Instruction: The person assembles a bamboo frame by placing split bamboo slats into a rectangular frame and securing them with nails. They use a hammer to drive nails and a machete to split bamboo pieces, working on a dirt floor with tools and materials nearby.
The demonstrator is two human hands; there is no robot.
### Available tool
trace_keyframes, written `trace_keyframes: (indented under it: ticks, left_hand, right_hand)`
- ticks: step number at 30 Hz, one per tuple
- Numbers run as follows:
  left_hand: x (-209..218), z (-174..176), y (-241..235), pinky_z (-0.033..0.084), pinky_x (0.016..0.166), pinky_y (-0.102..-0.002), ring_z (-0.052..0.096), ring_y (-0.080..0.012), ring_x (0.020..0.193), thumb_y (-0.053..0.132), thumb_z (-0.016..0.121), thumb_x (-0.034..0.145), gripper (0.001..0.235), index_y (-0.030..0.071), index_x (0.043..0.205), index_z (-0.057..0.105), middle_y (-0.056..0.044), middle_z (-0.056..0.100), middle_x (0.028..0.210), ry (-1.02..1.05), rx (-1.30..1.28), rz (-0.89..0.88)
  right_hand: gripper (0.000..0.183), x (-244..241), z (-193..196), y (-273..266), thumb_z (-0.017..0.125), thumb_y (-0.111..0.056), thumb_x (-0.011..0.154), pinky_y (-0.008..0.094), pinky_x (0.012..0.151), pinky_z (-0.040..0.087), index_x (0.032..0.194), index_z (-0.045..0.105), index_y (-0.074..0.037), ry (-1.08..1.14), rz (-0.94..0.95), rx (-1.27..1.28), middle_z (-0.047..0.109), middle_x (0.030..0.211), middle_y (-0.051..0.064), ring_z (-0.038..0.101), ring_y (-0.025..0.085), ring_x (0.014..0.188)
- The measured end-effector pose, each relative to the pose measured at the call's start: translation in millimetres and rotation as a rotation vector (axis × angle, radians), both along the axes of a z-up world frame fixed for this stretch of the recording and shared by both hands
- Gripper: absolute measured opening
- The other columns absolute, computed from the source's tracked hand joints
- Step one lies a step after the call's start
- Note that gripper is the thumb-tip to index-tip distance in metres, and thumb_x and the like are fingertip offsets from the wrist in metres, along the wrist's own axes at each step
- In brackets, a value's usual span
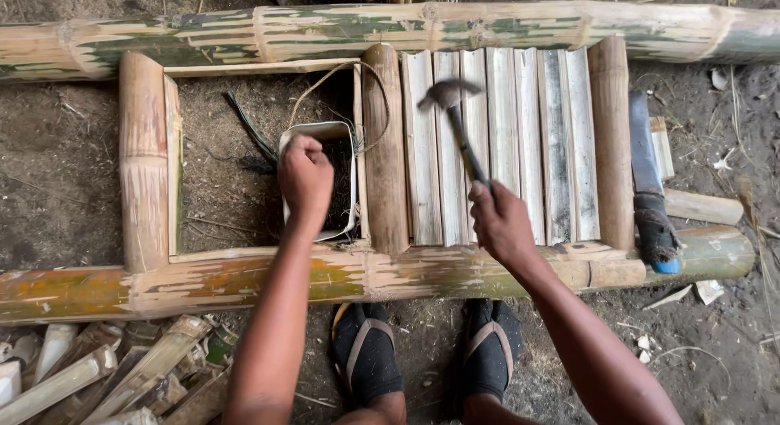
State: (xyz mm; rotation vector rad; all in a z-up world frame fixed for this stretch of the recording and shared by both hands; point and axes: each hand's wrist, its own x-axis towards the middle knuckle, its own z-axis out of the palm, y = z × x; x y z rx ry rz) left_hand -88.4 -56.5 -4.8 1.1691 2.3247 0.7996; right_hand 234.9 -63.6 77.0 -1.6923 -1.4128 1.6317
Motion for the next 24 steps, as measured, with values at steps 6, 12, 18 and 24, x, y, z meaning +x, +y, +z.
trace_keyframes:
  ticks: [6, 12, 18, 24]
  left_hand:
    - [-3.4, -47.7, 11.4, 0.061, 0.062, -0.035, 0.069, -0.0235, 0.075, 0.011, 0.062, 0.1, 0.01, 0.003, 0.096, 0.065, -0.013, 0.07, 0.086, 0.33, -0.746, -0.527]
    - [-1.1, -39.5, 6.9, 0.062, 0.059, -0.039, 0.073, -0.0243, 0.071, 0.006, 0.056, 0.107, 0.022, 0.002, 0.092, 0.071, -0.016, 0.075, 0.084, 0.317, -0.574, -0.476]
    - [-4.1, 23.9, 5.7, 0.055, 0.054, -0.035, 0.066, -0.021, 0.063, 0.025, 0.072, 0.094, 0.024, 0.003, 0.089, 0.069, -0.015, 0.074, 0.084, 0.222, -0.447, -0.306]
    - [1.7, 92.3, 29.5, 0.045, 0.043, -0.029, 0.065, -0.016, 0.053, 0.035, 0.072, 0.096, 0.032, 0.005, 0.086, 0.069, -0.007, 0.071, 0.07, 0.133, -0.079, -0.259]
  right_hand:
    - [0.039, -3.7, 2.4, -17.1, 0.038, -0.043, 0.11, 0.025, 0.034, 0.036, 0.092, 0.047, -0.01, 0.235, -0.05, 0.489, 0.043, 0.057, -0.006, 0.039, 0.007, 0.041]
    - [0.049, 7.3, -5.5, -0.8, 0.037, -0.047, 0.107, 0.031, 0.033, 0.035, 0.084, 0.055, -0.008, -0.359, 0.214, 0.208, 0.051, 0.054, 0.001, 0.041, 0.012, 0.04]
    - [0.043, -9.0, -10.0, -3.0, 0.031, -0.044, 0.106, 0.031, 0.029, 0.038, 0.093, 0.048, -0.007, -0.283, 0.244, 0.21, 0.047, 0.052, 0.002, 0.039, 0.012, 0.036]
    - [0.042, 11.6, -10.5, 5.2, 0.035, -0.043, 0.107, 0.029, 0.029, 0.039, 0.089, 0.05, -0.008, -0.214, 0.147, 0.279, 0.049, 0.053, 0.0, 0.042, 0.01, 0.037]
